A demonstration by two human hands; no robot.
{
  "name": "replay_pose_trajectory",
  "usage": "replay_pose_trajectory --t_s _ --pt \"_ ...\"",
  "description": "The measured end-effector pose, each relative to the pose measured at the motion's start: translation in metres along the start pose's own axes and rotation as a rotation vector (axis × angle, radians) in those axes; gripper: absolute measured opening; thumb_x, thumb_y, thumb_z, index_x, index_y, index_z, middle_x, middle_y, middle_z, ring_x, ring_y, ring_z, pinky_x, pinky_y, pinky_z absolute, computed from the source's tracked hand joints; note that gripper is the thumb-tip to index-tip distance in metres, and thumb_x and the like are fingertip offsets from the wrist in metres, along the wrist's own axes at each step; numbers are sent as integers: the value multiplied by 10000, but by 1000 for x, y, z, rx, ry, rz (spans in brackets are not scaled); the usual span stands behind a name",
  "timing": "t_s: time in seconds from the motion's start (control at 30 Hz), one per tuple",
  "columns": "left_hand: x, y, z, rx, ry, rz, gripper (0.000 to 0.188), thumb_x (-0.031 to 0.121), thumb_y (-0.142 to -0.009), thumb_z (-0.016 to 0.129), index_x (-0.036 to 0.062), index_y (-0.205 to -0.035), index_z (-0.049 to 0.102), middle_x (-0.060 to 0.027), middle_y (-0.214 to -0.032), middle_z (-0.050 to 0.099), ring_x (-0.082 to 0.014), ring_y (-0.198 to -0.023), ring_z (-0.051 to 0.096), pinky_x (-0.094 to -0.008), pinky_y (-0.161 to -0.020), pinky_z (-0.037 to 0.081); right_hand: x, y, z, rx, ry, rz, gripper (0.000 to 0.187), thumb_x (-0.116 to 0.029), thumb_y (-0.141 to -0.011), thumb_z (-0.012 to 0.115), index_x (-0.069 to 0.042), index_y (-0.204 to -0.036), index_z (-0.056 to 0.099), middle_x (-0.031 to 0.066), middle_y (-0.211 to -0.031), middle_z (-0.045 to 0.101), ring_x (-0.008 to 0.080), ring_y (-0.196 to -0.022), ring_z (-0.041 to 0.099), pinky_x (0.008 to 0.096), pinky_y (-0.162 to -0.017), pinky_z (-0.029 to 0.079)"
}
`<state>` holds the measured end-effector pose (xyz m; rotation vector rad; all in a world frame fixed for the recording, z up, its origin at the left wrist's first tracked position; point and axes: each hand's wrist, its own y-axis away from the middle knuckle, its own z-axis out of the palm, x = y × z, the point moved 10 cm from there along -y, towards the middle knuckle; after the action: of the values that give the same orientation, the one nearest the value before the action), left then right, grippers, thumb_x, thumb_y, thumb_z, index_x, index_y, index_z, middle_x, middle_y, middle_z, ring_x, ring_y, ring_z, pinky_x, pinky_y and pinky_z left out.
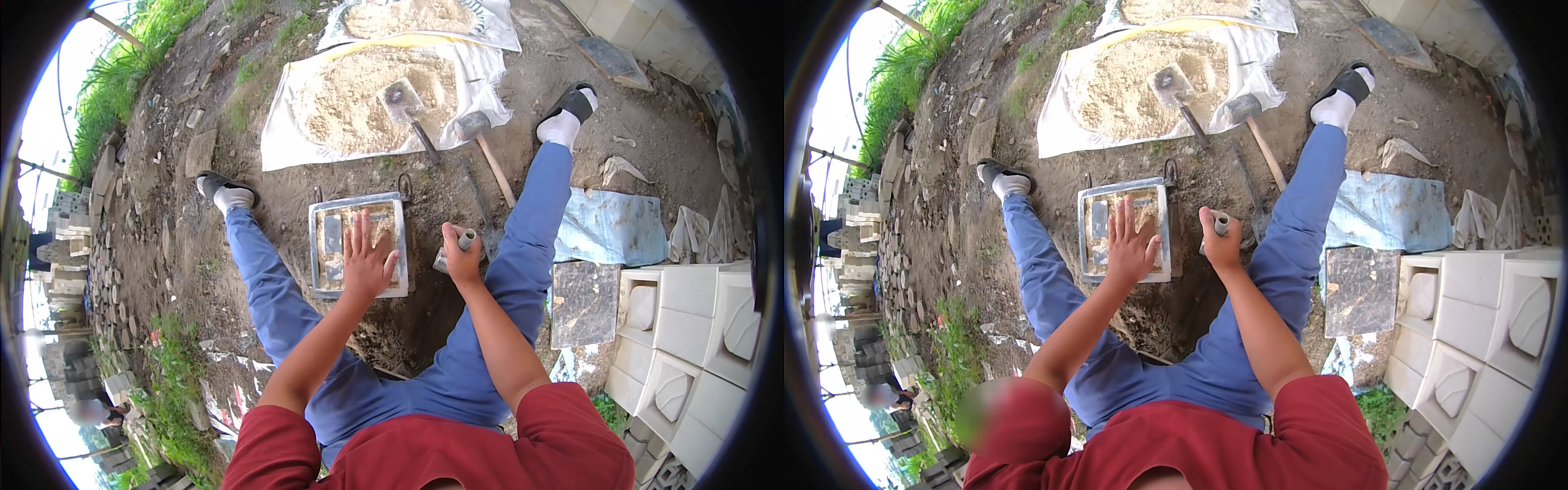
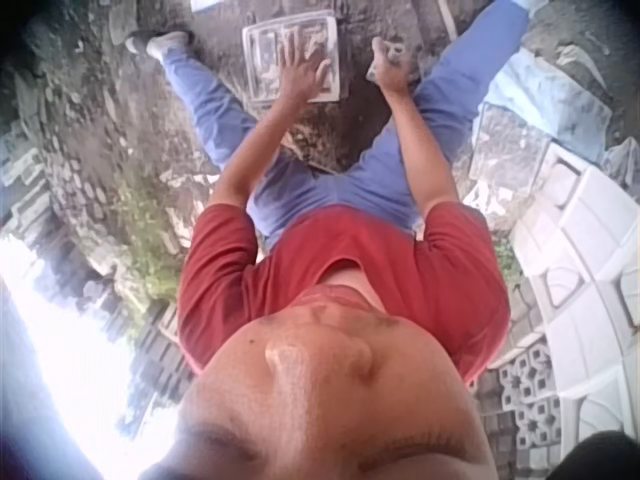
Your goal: The person mixes powder and water in a small metal tray, using a trowel to stir the mixture and tapping the edges of the tray.
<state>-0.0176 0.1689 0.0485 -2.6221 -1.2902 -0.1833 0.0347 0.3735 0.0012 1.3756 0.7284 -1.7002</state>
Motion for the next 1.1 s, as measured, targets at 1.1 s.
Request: replay_pose_trajectory --t_s 1.1 --pt "-22 20 11 48 125 -110 703 475 -1033 446 98 -1609 306 -165 -1691 213 -363 -1566 177 -511 -1266 133 62 -30 -2 208 404 493 436 -407 -970 683 -42 -764 561 24 -618 545 173 -525 514 389 -560 416"
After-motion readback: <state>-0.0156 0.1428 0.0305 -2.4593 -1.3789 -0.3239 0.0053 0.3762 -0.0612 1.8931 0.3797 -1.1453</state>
